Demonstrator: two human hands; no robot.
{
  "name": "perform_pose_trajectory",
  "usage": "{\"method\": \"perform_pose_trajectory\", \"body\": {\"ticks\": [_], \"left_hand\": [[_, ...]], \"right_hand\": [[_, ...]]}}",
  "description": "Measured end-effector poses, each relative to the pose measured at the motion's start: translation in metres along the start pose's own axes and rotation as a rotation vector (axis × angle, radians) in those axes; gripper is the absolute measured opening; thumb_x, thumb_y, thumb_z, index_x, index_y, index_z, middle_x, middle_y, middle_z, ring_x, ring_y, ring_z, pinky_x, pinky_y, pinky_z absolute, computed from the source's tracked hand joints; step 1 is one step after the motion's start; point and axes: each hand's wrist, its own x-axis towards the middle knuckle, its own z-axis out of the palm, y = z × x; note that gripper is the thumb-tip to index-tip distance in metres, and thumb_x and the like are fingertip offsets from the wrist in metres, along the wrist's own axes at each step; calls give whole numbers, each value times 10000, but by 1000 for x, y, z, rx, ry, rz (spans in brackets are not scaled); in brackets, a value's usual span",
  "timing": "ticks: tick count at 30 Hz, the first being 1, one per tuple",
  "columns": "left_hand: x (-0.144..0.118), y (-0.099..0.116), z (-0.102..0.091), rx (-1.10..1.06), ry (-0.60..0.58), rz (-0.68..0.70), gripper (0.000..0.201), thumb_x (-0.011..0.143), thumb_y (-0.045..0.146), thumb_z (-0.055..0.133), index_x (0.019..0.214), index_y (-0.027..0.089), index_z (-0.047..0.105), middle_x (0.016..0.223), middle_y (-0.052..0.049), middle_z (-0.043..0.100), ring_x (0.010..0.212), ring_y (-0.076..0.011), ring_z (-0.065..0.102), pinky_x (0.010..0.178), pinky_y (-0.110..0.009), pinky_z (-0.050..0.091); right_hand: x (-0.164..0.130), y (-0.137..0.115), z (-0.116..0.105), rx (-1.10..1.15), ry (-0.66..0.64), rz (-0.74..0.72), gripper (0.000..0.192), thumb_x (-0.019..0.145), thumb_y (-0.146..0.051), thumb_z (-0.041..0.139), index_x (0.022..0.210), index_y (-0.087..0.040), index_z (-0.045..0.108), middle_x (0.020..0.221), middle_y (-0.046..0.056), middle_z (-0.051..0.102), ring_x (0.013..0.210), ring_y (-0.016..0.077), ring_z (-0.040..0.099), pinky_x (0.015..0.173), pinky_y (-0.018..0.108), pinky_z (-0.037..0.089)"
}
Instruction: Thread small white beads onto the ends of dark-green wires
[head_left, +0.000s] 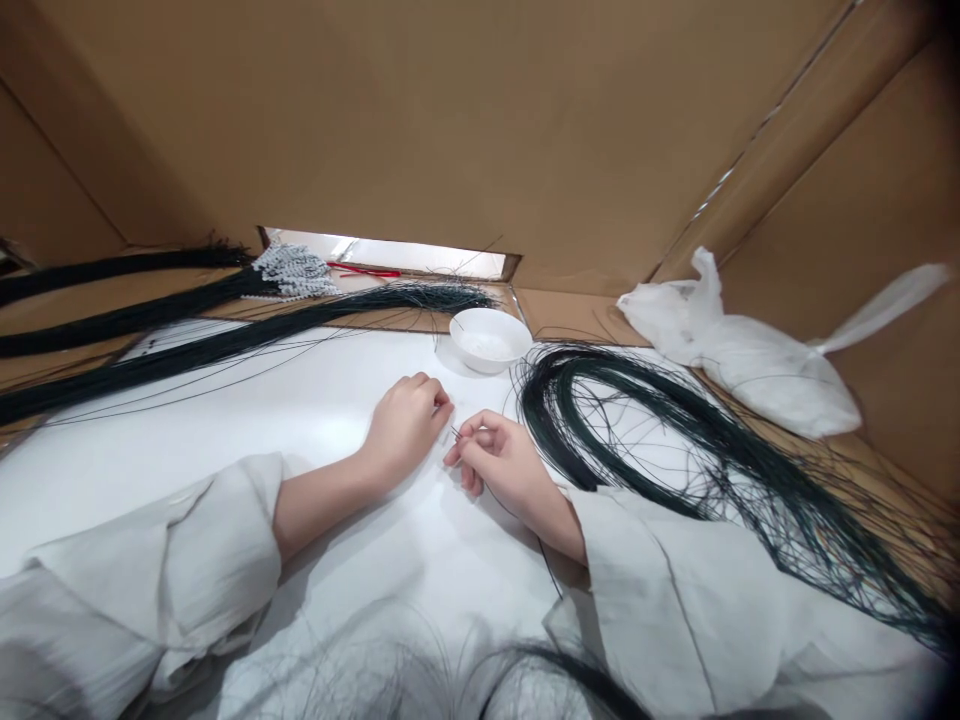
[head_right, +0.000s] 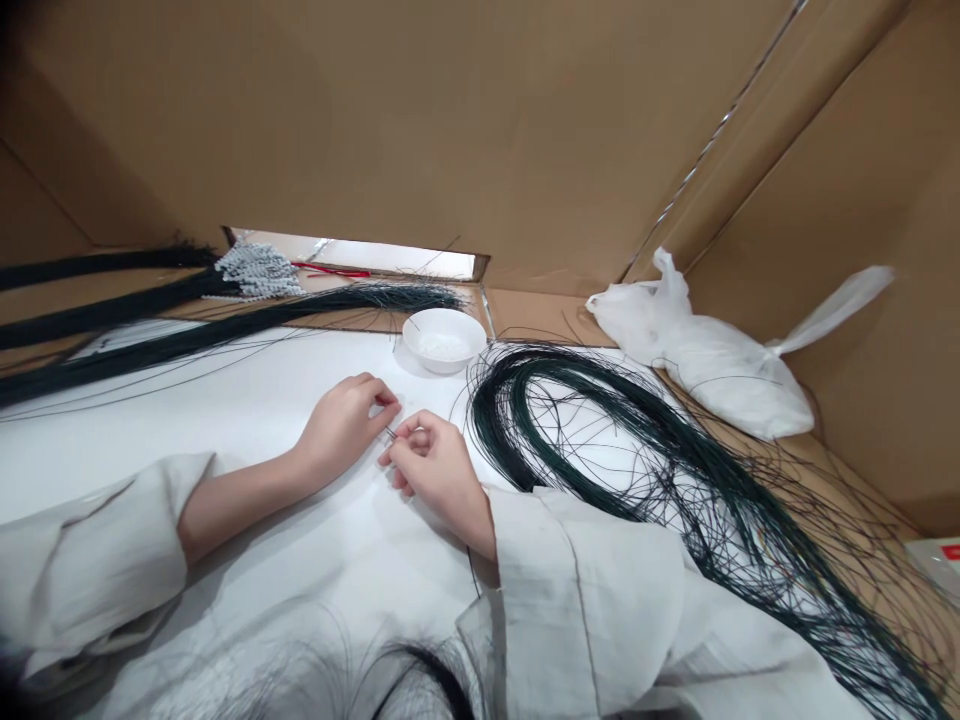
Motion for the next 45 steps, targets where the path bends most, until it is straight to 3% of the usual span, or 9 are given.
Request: {"method": "perform_pose_trajectory", "body": {"ticks": [3,7,11,14,21,30,37,45], "left_hand": [[-3,-2,-4,-77,8,-30,141,775,228,448,753,169,574,776,-53,591,749,-197,540,677,-304,399],[-13,-5,-11,-379,0,-130,146,780,272,459,804,176,565,734,-13,600,644,-140,539,626,-255,405],[-26,-3,-16,-691,-71,-256,181,744,320,513,800,153,557,713,-12,584,616,-127,538,585,-234,412],[-35,2,-18,-802,-128,-320,166,733,307,528,786,150,543,652,5,548,589,-117,520,572,-228,405],[-41,9,-23,-921,-164,-331,76,732,219,513,768,153,522,662,15,519,621,-105,500,586,-215,389],[-40,8,-25,-971,-205,-390,112,735,221,529,809,138,548,726,-7,545,653,-110,509,637,-232,401],[-39,4,-20,-1006,-187,-360,109,725,220,539,802,145,555,721,2,568,663,-110,526,653,-226,398],[-39,2,-16,-1031,-204,-305,105,747,228,534,802,141,556,703,4,564,638,-103,512,643,-220,400]], "right_hand": [[-1,-1,0,-4,-8,24,129,618,-113,464,728,-172,430,584,-11,601,355,56,455,351,170,379],[-1,-2,-1,-17,-35,33,128,618,-119,461,733,-170,439,580,-10,595,367,53,446,346,157,363],[-1,0,-2,-24,-63,7,83,646,-146,469,726,-166,461,579,-4,594,392,57,455,356,153,365],[-1,2,-3,-26,-98,-18,63,668,-156,468,730,-159,473,589,2,598,402,55,458,364,145,360],[0,2,-3,-47,-156,-50,57,693,-141,454,743,-154,479,568,-5,589,387,49,446,362,138,327],[0,2,-3,-37,-146,-22,93,705,-150,485,775,-133,543,561,-7,583,380,47,454,370,148,346],[4,7,-4,-73,-155,-57,140,737,-246,526,764,-115,567,577,11,589,387,55,480,344,146,349],[4,6,-4,-62,-135,-33,74,720,-197,500,698,-133,530,554,0,591,373,58,486,330,146,344]]}}
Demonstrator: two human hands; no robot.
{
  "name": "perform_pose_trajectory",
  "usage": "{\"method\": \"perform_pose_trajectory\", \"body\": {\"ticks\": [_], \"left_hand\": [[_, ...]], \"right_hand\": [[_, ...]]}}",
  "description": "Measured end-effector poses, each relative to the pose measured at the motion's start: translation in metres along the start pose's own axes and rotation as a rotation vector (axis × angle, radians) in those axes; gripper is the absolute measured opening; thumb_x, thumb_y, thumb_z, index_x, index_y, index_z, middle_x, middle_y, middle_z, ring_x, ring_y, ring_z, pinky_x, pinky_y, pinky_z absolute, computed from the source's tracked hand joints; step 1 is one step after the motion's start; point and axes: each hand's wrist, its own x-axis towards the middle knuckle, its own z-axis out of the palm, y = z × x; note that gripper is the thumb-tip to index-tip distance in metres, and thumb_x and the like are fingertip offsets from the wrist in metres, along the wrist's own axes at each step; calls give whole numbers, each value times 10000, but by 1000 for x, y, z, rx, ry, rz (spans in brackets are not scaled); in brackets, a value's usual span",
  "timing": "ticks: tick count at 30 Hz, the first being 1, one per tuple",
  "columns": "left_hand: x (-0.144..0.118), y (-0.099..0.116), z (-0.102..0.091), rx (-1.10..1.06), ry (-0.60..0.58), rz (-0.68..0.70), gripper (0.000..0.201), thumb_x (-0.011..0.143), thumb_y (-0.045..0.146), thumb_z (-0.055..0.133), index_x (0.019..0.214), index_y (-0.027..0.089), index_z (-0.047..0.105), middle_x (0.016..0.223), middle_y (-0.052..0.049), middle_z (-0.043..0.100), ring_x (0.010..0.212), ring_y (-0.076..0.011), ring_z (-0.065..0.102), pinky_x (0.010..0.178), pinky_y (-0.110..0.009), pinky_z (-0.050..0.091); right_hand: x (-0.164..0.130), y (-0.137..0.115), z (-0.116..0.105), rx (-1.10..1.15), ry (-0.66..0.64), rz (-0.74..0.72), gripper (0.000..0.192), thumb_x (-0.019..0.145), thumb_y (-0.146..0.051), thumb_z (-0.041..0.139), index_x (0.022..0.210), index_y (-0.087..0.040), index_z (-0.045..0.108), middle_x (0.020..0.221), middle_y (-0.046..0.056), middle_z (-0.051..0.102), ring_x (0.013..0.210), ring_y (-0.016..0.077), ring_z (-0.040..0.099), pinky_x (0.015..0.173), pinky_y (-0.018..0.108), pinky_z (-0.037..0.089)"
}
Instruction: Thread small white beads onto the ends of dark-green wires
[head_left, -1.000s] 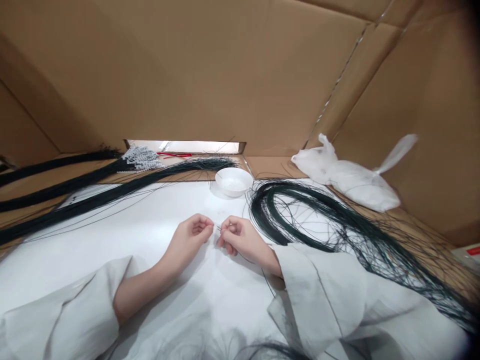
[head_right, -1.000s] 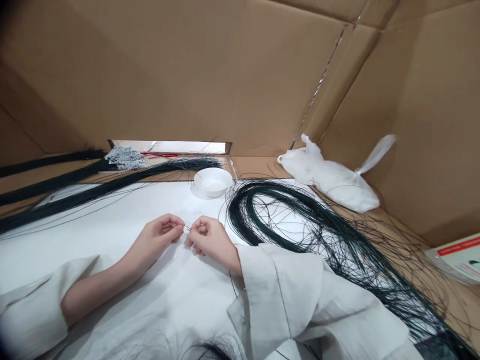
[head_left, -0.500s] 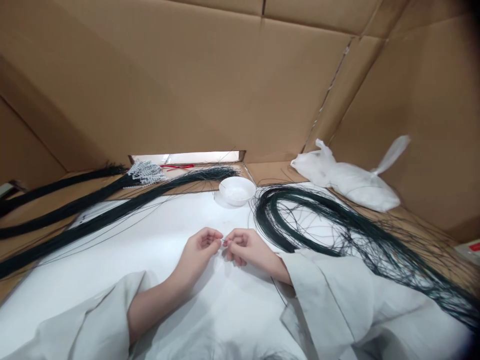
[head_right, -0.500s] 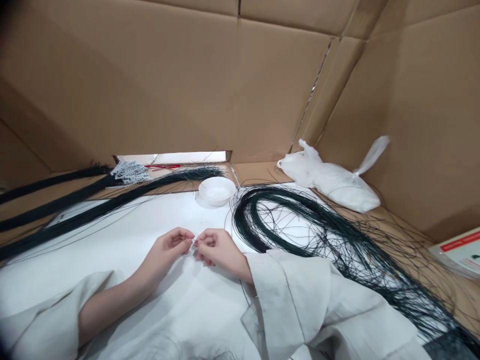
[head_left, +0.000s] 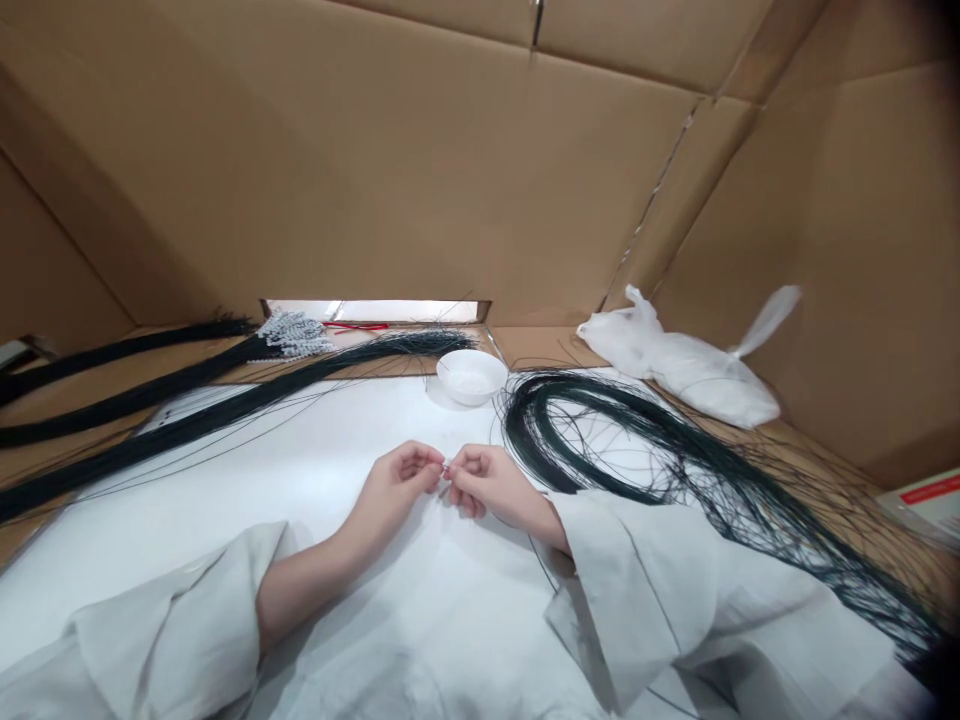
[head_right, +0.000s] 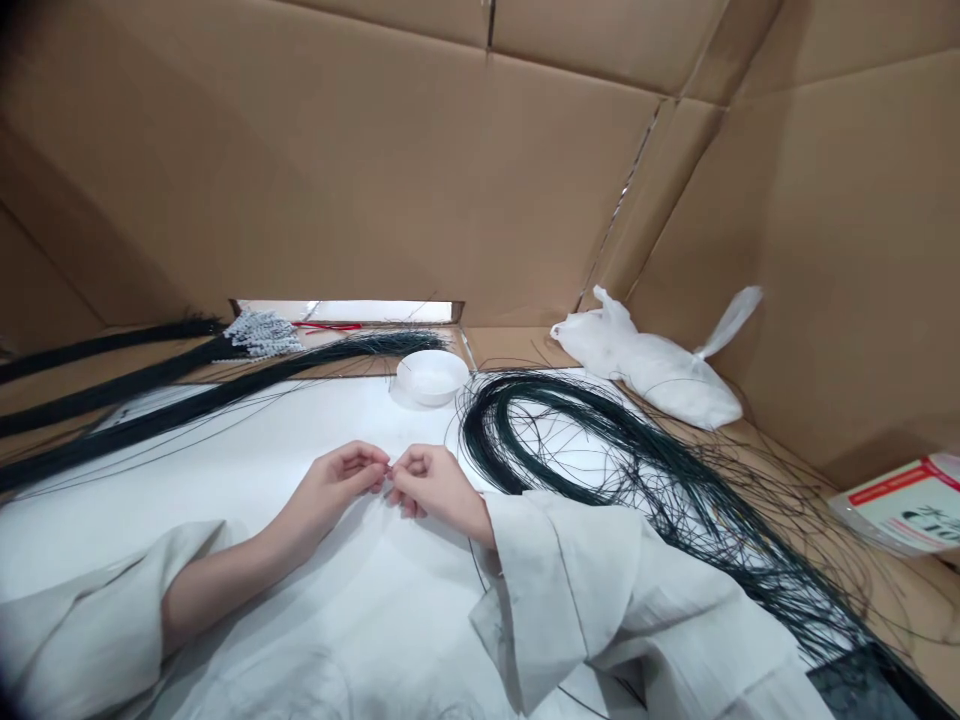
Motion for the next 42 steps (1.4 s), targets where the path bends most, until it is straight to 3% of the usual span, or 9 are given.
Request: {"method": "perform_pose_trajectory", "body": {"ticks": [6,16,42], "left_hand": [[-3,4,2,12,-63,-32,117,767,235,520,823,140,560,698,-14,600,657,-126,551,662,-249,416],[-2,1,3,33,-17,-36,185,760,247,538,902,134,570,795,-34,607,698,-129,562,689,-260,435],[-1,3,4,-1,20,-98,190,736,258,559,852,120,619,674,-21,606,612,-119,539,626,-254,432]], "right_hand": [[-4,-5,1,3,-8,26,50,699,-150,484,656,-142,507,542,-15,577,379,47,476,349,140,346],[-3,-4,-2,-8,-10,3,71,730,-176,496,686,-133,532,541,-16,566,384,44,475,354,139,352],[-7,-9,-1,-54,9,-31,68,710,-138,480,651,-135,514,524,-17,545,418,54,476,414,164,370]]}}
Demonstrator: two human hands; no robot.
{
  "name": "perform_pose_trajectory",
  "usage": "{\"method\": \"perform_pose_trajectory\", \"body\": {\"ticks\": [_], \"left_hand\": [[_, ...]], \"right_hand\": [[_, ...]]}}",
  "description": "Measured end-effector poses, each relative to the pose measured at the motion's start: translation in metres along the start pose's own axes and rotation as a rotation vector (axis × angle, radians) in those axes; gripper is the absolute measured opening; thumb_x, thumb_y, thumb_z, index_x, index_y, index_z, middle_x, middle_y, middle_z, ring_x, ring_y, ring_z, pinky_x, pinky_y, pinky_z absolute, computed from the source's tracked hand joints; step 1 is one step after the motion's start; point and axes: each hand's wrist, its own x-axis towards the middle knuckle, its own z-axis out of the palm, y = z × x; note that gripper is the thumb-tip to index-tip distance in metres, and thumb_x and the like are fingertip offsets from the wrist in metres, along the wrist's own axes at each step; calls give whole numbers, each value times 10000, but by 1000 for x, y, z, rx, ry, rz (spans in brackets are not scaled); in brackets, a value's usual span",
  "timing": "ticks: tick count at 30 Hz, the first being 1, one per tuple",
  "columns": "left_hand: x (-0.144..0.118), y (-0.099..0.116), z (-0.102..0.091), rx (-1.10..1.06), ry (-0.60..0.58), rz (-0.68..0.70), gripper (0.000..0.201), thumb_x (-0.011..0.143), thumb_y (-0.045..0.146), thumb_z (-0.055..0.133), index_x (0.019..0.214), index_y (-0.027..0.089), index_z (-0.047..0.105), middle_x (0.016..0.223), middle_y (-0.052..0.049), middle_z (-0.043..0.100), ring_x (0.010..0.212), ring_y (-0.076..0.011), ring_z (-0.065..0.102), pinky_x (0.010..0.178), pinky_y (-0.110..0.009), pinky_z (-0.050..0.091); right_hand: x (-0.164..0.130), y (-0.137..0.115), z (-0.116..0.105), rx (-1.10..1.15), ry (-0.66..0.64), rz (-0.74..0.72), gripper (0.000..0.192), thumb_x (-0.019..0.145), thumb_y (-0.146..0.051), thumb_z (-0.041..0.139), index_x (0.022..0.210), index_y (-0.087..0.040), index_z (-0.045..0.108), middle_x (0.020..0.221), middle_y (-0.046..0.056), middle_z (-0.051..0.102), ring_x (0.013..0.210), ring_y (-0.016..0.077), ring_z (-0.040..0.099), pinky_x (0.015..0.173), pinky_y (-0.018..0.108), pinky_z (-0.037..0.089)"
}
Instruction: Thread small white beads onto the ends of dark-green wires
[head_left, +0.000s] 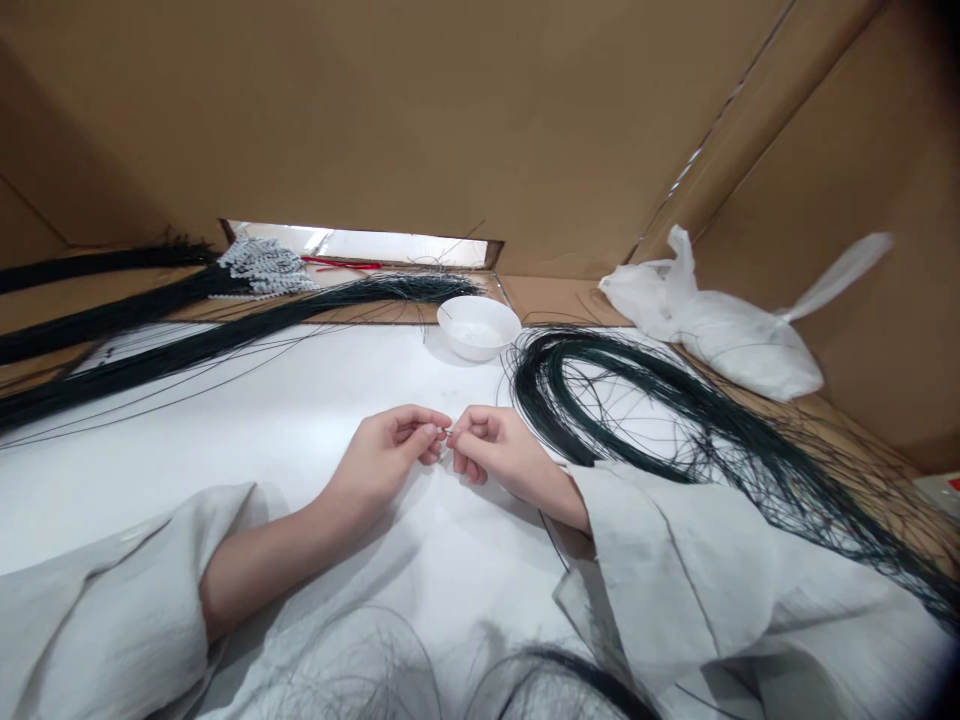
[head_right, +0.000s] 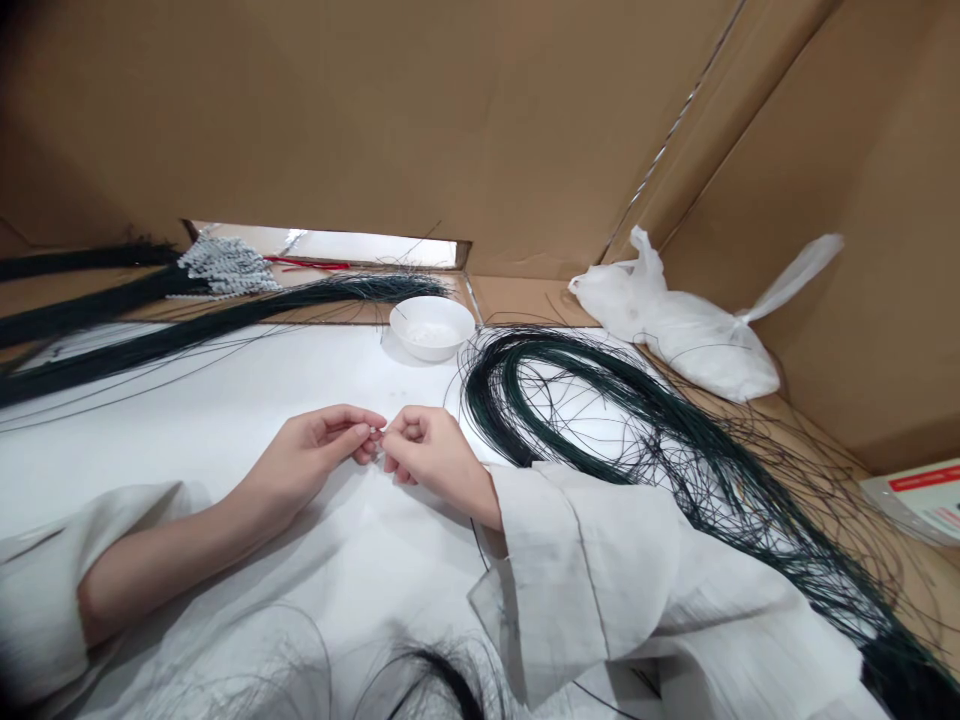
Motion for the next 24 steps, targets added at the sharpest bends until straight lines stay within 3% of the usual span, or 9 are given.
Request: {"method": "perform_pose_trajectory", "body": {"ticks": [24], "left_hand": [[0,-2,-1,0,-12,10,179,749,250,553,855,128,630,677,-19,610,608,-115,542,623,-245,431]], "right_hand": [[1,0,0,-20,31,21,91,701,-152,493,616,-132,518,512,-7,554,422,62,496,425,170,411]]}}
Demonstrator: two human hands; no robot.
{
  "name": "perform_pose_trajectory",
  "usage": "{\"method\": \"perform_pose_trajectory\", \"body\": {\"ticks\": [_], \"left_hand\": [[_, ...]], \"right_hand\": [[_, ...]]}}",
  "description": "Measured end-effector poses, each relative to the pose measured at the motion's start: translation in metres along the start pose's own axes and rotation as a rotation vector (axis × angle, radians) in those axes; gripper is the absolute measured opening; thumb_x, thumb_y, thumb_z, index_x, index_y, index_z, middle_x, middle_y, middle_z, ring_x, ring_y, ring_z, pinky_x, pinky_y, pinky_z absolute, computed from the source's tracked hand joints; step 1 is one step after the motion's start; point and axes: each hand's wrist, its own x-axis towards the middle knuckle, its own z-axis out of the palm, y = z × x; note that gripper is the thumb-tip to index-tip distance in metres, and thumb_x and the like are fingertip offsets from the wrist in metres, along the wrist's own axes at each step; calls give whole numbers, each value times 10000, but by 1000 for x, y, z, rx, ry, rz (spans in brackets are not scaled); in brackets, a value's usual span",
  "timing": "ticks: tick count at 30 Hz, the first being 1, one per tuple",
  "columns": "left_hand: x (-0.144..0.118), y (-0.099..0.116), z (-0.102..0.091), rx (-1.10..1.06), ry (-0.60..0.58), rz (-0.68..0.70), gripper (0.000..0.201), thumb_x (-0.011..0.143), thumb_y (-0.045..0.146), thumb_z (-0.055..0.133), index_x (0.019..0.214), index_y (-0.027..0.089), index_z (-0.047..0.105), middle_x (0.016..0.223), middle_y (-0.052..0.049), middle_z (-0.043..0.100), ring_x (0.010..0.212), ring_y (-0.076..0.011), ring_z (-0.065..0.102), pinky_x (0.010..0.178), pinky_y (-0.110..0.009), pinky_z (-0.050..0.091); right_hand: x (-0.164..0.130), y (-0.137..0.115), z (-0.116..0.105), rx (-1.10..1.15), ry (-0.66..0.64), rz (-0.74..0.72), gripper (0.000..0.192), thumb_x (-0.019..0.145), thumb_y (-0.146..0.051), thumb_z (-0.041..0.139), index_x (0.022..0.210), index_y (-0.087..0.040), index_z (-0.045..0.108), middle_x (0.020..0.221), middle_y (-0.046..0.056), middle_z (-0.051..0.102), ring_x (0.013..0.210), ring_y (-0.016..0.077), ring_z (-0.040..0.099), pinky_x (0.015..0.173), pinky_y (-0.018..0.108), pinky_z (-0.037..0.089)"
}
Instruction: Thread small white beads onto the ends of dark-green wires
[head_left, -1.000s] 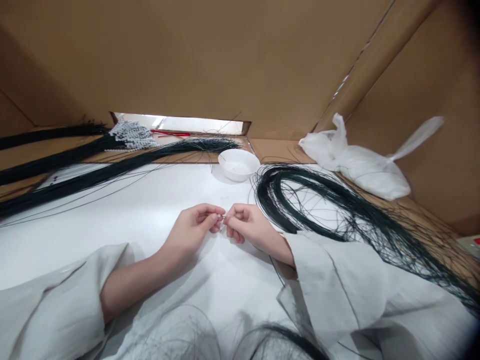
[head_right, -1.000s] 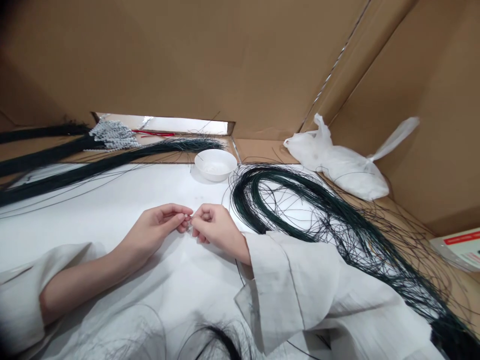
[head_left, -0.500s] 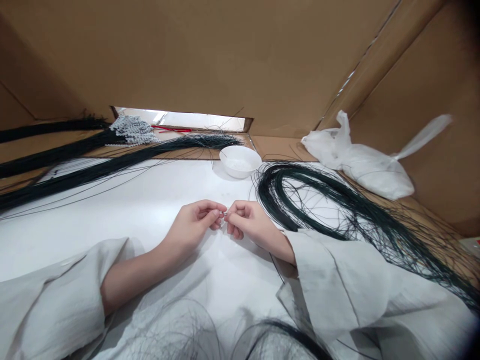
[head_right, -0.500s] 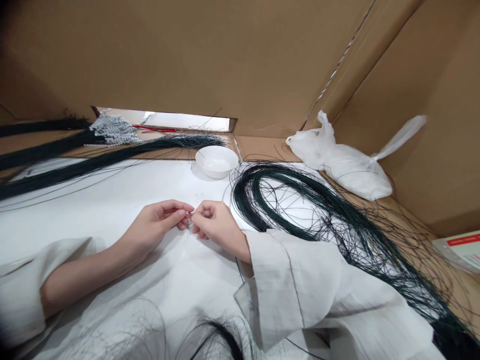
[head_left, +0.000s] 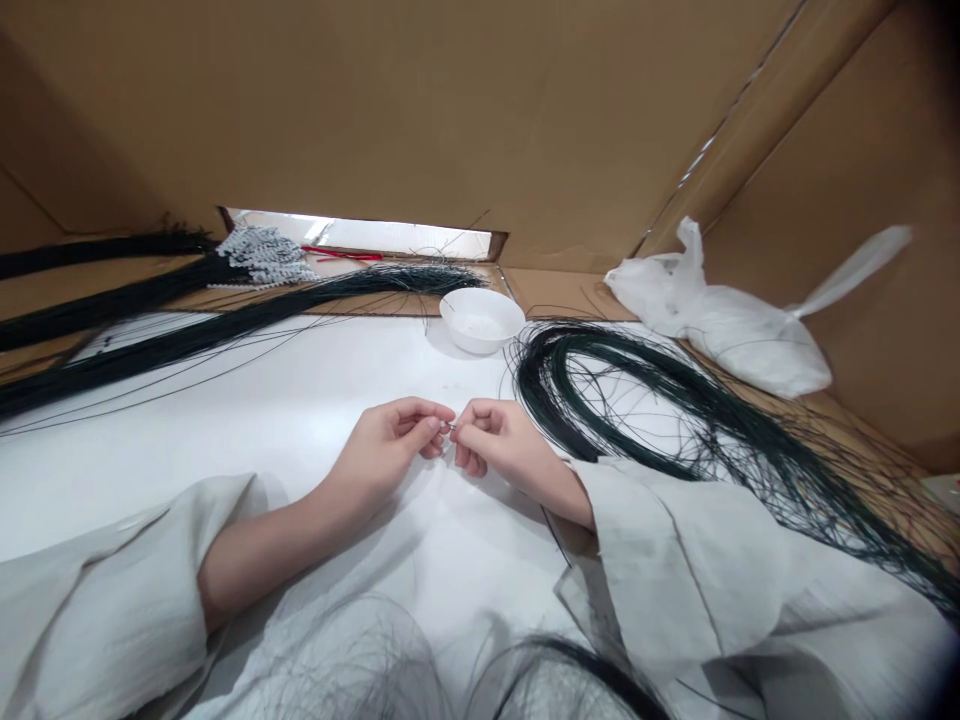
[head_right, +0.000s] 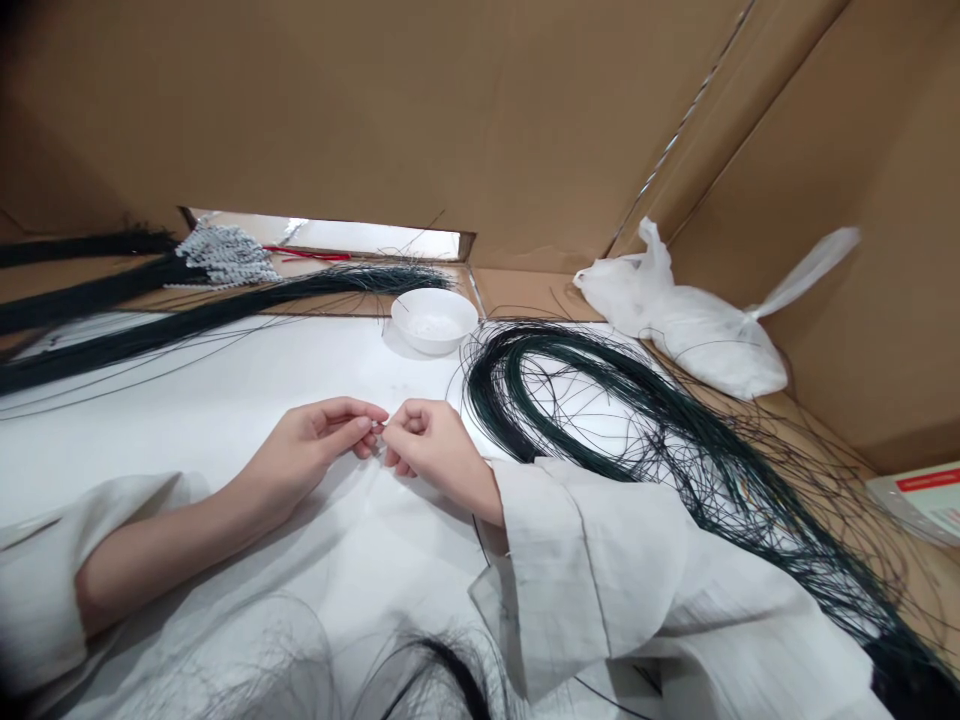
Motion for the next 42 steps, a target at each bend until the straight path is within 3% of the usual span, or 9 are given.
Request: {"method": "perform_pose_trajectory", "body": {"ticks": [42], "left_hand": [[1,-1,0,-25,-28,0,154,759,242,539,840,121,589,628,0,572,582,-108,530,610,-249,419]], "right_hand": [[0,-1,-1,5,-33,-4,87,712,-146,490,632,-132,521,525,-10,554,438,59,491,437,172,411]]}}
